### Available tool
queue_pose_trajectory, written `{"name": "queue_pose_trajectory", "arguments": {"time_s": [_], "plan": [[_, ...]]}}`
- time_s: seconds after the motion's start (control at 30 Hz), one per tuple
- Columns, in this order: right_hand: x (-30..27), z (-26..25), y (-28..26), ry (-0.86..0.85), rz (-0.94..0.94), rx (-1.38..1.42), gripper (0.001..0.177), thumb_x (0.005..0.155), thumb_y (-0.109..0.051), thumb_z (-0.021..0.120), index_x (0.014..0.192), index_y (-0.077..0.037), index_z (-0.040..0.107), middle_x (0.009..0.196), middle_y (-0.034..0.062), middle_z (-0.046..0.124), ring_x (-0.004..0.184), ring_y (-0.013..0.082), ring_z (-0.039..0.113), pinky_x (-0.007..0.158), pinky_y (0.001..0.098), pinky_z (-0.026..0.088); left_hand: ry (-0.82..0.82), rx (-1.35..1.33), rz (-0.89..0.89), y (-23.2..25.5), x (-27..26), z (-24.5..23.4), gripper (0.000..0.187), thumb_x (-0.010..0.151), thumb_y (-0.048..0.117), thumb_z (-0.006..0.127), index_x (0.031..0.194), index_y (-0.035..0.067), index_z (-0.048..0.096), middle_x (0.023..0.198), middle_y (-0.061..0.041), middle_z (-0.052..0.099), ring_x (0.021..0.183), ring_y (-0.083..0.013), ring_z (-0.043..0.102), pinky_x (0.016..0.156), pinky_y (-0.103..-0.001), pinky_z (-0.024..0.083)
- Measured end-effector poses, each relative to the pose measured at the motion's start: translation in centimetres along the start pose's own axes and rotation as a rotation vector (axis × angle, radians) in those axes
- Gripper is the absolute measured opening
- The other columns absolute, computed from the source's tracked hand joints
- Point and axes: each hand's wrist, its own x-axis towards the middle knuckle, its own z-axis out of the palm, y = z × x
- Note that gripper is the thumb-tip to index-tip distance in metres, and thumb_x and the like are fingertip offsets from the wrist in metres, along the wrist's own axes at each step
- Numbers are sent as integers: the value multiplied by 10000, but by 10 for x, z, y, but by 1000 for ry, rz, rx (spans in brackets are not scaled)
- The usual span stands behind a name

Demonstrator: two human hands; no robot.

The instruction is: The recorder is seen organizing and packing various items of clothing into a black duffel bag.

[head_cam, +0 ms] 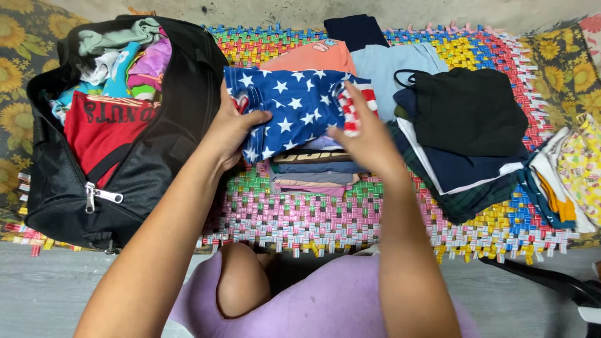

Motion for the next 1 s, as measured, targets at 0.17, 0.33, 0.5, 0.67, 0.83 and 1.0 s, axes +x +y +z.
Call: {"name": "queue_pose_trajectory", "arguments": {"time_s": [0.17,0.33,0.5,0.67,0.83,1.0], "plan": [[-5,-32,59,20,361,671,478,928,-72,753,1399,-62,673,1106,33,732,901,54,660,797,224,540,17,-75,-112,13,-4,-3,697,783,-85,556,1414,155,384,1238,-130,560,1014,-239,699,794,-414,658],[-5,-77,39,367,450,821,225,966,-10,707,1191,3,696,1022,70,749,842,129,727,754,284,590,-95,-343,-135,4,-3,-14,587,826,-64,530,1379,105,430,1196,-140,616,1011,-274,709,849,-450,656],[6,-74,-40,554,173,1084,267,1021,32,674,1288,40,658,1087,97,757,915,167,748,871,308,618,-250,-481,-116,4,-4,-20,633,842,-71,537,1442,95,425,1249,-150,637,1092,-290,712,951,-460,632],[18,1,-92,-90,70,942,475,1099,-331,604,1389,18,464,1368,132,556,1192,222,634,994,388,555,-390,-719,-254,28,-18,-6,779,912,487,643,1439,-66,488,1332,-263,641,1186,-369,674,981,-523,587],[31,13,-74,-28,38,463,557,1083,-348,594,1517,-17,480,1551,171,538,1430,241,544,1157,372,447,-298,-608,-181,10,-7,-20,751,914,486,665,1429,-29,480,1360,-243,630,1202,-360,677,1001,-536,582],[29,3,-13,107,105,53,578,1008,-306,687,1451,29,528,1438,239,593,1337,282,577,1091,385,463,-284,-524,-261,12,9,-21,576,905,164,611,1421,-60,489,1364,-254,633,1209,-354,677,1046,-504,570]]}}
